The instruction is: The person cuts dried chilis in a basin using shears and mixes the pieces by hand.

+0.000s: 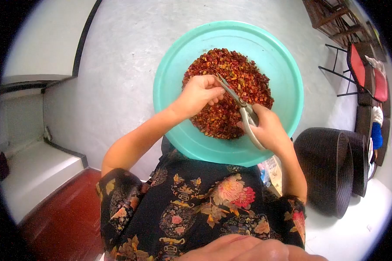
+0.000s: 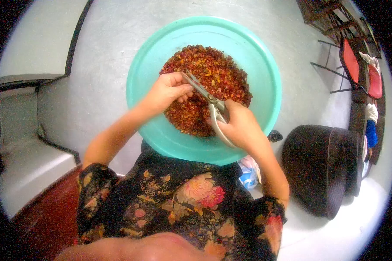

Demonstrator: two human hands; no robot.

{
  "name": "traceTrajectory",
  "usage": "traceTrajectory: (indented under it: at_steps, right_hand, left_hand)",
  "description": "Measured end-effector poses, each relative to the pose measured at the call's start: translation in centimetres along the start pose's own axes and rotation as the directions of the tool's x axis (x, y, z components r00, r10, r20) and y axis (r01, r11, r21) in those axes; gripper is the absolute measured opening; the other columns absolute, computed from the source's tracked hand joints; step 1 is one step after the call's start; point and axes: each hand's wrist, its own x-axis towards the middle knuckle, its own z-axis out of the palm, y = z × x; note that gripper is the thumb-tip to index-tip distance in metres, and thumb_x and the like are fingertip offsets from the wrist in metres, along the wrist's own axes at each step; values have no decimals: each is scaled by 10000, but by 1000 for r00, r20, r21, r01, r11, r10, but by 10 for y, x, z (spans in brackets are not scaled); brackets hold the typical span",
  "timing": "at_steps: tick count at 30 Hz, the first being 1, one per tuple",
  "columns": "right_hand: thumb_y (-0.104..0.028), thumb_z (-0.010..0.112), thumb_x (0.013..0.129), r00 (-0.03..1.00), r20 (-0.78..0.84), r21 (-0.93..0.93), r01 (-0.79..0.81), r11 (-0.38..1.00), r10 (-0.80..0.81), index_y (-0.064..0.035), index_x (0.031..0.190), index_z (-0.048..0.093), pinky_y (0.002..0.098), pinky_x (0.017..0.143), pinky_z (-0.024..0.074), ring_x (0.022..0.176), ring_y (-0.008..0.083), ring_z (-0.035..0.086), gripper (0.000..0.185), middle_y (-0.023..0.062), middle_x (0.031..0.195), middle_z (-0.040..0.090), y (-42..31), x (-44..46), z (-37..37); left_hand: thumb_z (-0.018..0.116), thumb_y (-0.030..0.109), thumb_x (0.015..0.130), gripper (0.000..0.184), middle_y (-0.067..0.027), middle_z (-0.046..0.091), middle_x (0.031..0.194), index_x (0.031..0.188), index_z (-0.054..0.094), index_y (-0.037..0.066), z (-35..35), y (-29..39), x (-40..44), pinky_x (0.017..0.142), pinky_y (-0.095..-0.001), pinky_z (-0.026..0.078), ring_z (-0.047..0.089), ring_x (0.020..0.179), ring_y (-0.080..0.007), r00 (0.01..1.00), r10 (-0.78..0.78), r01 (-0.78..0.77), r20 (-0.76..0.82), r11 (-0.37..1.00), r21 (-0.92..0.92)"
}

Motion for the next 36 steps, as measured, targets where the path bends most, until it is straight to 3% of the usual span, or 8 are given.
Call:
traceTrajectory:
  at_steps: [3, 10, 12, 19, 25, 31, 33, 36]
  right_hand:
    - [-355, 790, 797, 1000, 12, 30, -16, 999, 16, 28, 961, 622, 401, 669, 485, 693, 290, 620, 450, 189, 791, 644, 10, 1, 4]
    - [-369, 754, 813, 998, -50, 44, -22, 999, 24, 25, 982, 598, 400, 711, 486, 765, 290, 632, 456, 196, 841, 630, 1, -1, -2]
    - [-496, 732, 793, 1000, -8, 16, 14, 1000, -14, 31, 932, 599, 467, 734, 499, 819, 396, 652, 561, 242, 879, 645, 0, -2, -5]
    - [-549, 772, 737, 1000, 6, 40, 7, 999, -7, 26, 977, 604, 466, 775, 495, 866, 371, 648, 645, 229, 931, 647, -3, -3, -5]
    - [-468, 804, 746, 1000, 6, 27, 22, 999, -22, 14, 994, 593, 419, 734, 482, 807, 293, 622, 582, 184, 869, 624, -5, -2, -5]
    - [-447, 744, 805, 999, -25, 15, 40, 999, -39, 39, 897, 631, 473, 734, 509, 789, 411, 661, 507, 256, 846, 659, 2, 0, 2]
    - [-384, 784, 814, 998, -50, -28, 45, 999, -46, 29, 902, 633, 408, 662, 483, 686, 298, 616, 448, 199, 774, 634, 8, 1, 6]
    - [-359, 768, 829, 995, -67, -19, 73, 997, -74, 37, 894, 642, 412, 652, 484, 666, 307, 615, 420, 211, 757, 633, 9, 1, 7]
  left_hand:
    - [643, 161, 965, 140, -51, 687, 849, 973, 662, 22, -3, -2, 1, 665, -261, 517, 623, 733, -114, 1000, -8, 8, 11, 1000, -2]
    - [630, 188, 979, 169, -57, 680, 840, 997, 656, 22, -5, 3, -1, 670, -269, 525, 625, 718, -125, 999, -36, 36, -41, 999, -1]
    - [624, 187, 984, 168, -53, 677, 847, 1015, 654, 25, -5, 1, 0, 675, -269, 527, 625, 728, -123, 999, -26, 27, -37, 1000, 7]
    - [578, 130, 1004, 140, -27, 662, 939, 1096, 651, 56, -3, -2, 1, 715, -261, 524, 611, 776, -100, 999, 41, -41, 3, 998, -44]
    - [585, 125, 1000, 125, -14, 665, 914, 1085, 654, 65, -1, -3, 1, 711, -260, 525, 605, 769, -94, 995, 89, -86, 40, 993, -84]
    - [600, 155, 991, 154, -32, 670, 899, 1075, 662, 42, -3, -6, 4, 710, -260, 524, 610, 770, -100, 999, 23, -22, 24, 998, -66]
    - [608, 171, 989, 171, -38, 671, 895, 1074, 664, 33, -4, -7, 4, 707, -260, 523, 610, 770, -103, 1000, 0, 1, 10, 998, -64]
    - [615, 186, 984, 198, -46, 674, 898, 1073, 663, 15, -4, -6, 4, 712, -265, 523, 615, 769, -112, 1000, -14, 14, 5, 998, -61]
